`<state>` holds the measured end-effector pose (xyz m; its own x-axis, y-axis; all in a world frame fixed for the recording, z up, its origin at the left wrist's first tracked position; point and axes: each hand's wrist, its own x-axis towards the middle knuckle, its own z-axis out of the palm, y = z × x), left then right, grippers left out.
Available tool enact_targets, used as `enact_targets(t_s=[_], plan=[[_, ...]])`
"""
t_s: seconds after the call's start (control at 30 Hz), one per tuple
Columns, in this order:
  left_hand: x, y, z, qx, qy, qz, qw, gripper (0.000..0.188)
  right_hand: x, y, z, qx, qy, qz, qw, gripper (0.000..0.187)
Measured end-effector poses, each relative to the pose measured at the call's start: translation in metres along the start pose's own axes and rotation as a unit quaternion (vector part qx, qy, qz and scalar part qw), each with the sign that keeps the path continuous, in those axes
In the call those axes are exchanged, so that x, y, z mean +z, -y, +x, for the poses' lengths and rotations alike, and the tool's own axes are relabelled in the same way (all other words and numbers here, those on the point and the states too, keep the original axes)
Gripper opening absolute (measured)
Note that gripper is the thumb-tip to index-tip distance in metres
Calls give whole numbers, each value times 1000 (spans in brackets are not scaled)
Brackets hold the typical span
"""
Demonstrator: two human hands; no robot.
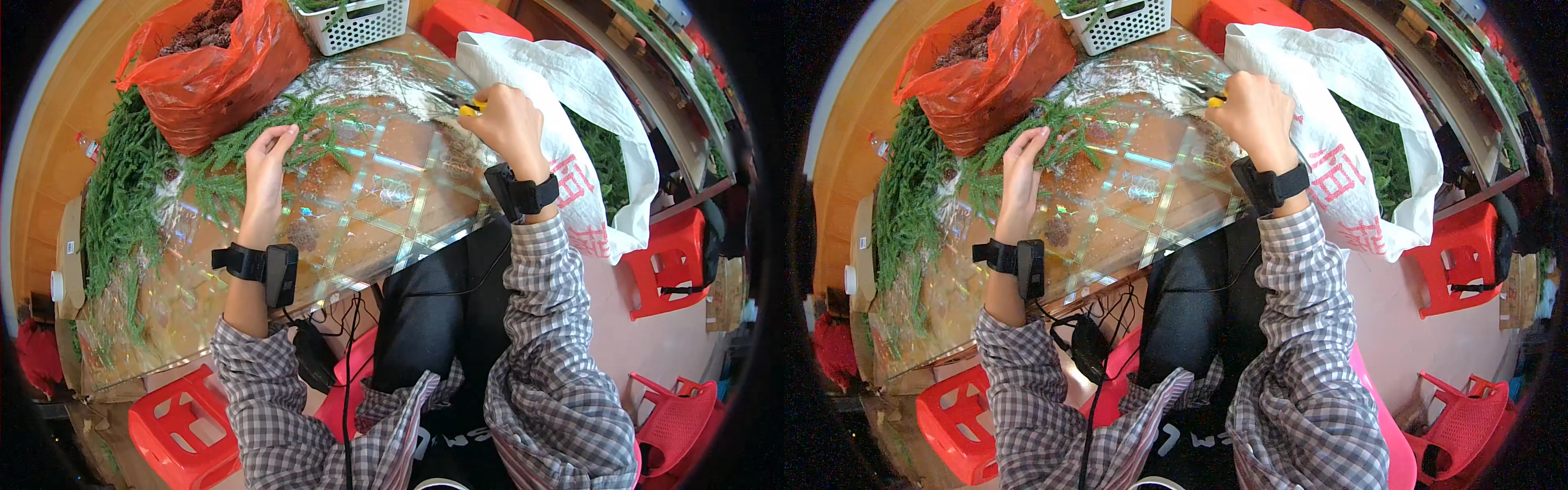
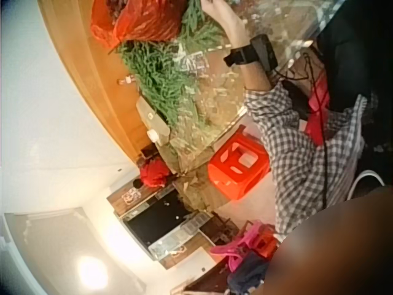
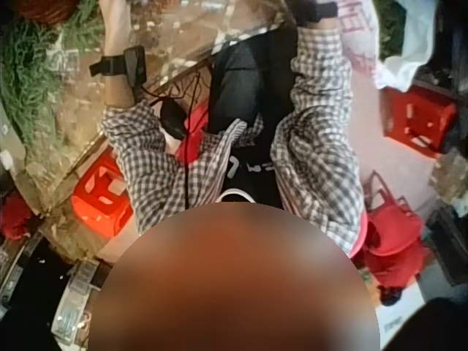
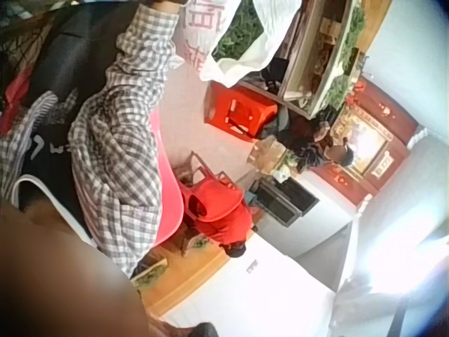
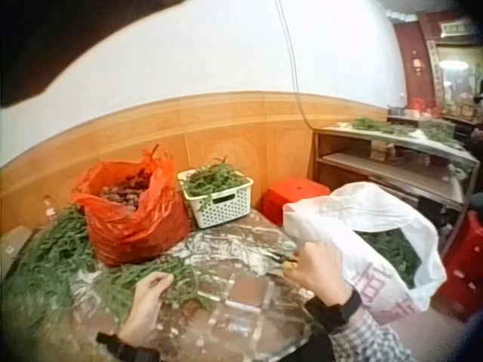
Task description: Trimming small sections from green plant stems using pliers and sorting them.
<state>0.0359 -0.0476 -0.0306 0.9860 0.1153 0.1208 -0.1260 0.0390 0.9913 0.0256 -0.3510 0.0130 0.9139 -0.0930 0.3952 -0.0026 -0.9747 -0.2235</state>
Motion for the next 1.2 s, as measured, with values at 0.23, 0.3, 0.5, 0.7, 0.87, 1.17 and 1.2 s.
enact_targets(t_s=[0.23,0.3,0.5,0.7,0.87,1.17,1.2], plan=[[-1,1,1,-4,-2,-2,1000,18,7,7,-1,-16,33,0,999,36],[-2,1,1,-6,-3,3,1000,18,8,7,-1,-11,43,0,999,36],[0,0,0,12,5,-2,1000,18,7,4,-1,-14,60,9,998,37],[1,-1,-1,2,-1,4,1000,18,8,2,-2,-27,68,33,997,35],[1,-5,-3,-4,3,6,1000,18,15,-2,0,-43,58,57,996,35],[-2,3,2,5,9,-9,1000,17,10,-3,0,-34,15,92,995,35],[-2,3,2,5,9,-5,1000,17,10,-3,1,-34,13,90,995,35]])
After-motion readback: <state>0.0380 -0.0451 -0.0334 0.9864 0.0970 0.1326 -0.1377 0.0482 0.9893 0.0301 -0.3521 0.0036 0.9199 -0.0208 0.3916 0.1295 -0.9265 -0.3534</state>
